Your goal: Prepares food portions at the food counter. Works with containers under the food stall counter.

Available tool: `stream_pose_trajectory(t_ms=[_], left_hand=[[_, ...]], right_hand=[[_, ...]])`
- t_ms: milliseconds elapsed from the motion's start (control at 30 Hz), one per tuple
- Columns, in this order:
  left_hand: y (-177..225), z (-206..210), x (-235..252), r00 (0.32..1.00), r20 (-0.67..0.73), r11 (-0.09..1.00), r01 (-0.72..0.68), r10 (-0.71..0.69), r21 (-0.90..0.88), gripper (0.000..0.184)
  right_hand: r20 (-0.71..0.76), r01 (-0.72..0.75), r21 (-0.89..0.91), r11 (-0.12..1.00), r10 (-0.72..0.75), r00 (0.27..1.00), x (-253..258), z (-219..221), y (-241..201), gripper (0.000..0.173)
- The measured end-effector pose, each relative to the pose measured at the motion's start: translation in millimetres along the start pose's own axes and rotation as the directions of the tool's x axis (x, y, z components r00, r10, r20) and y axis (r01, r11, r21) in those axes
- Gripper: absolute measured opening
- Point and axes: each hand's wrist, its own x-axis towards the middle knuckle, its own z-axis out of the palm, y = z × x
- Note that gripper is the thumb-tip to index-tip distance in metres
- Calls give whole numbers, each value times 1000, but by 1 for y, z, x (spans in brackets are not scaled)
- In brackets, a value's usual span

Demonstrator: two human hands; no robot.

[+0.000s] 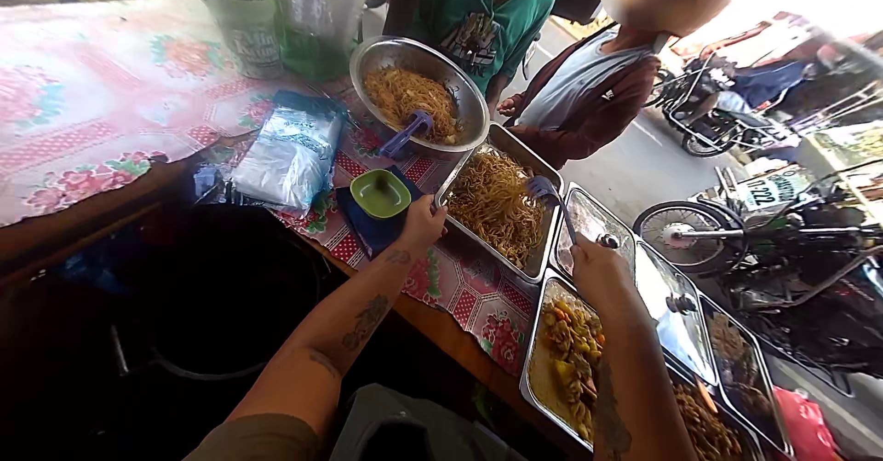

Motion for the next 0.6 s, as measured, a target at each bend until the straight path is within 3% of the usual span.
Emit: stream_pose_trajectory(t_ms=[100, 167, 233, 300, 367, 467, 533, 600], left_hand=[[-3, 4, 0, 1000, 1, 1000, 4, -4, 19, 31], [5, -2, -10, 1000, 7, 998, 30, -31, 54, 37], [24, -12, -27, 998, 50, 990, 19, -26, 141, 61], [41, -22, -56, 989, 132, 976, -89, 63, 200, 81], [45, -34, -98, 939, 239, 949, -285, 248, 135, 73], [30, -69, -182, 785, 404, 859, -512, 470, -5, 37], [3, -105, -236, 705, 567, 874, -483, 426, -57, 25], [-40, -146, -282, 669, 712, 958, -287, 215, -19, 24]], right_hand=[[131, -22, -144, 989, 41, 991, -5, 29, -17, 42], [152, -55, -101, 993, 70, 986, 2, 58, -26, 43], [138, -96, -70, 993, 105, 985, 7, 74, -33, 45], [78, -94, -126, 988, 104, 991, -3, 79, -47, 47], [-70, 6, -50, 999, -10, 997, -25, 79, -70, 46], [-251, 288, 279, 916, -220, 943, -47, 99, -111, 39], [-226, 320, 485, 814, -236, 945, -56, 116, -143, 37], [-270, 360, 589, 723, -244, 931, -65, 132, -171, 33]])
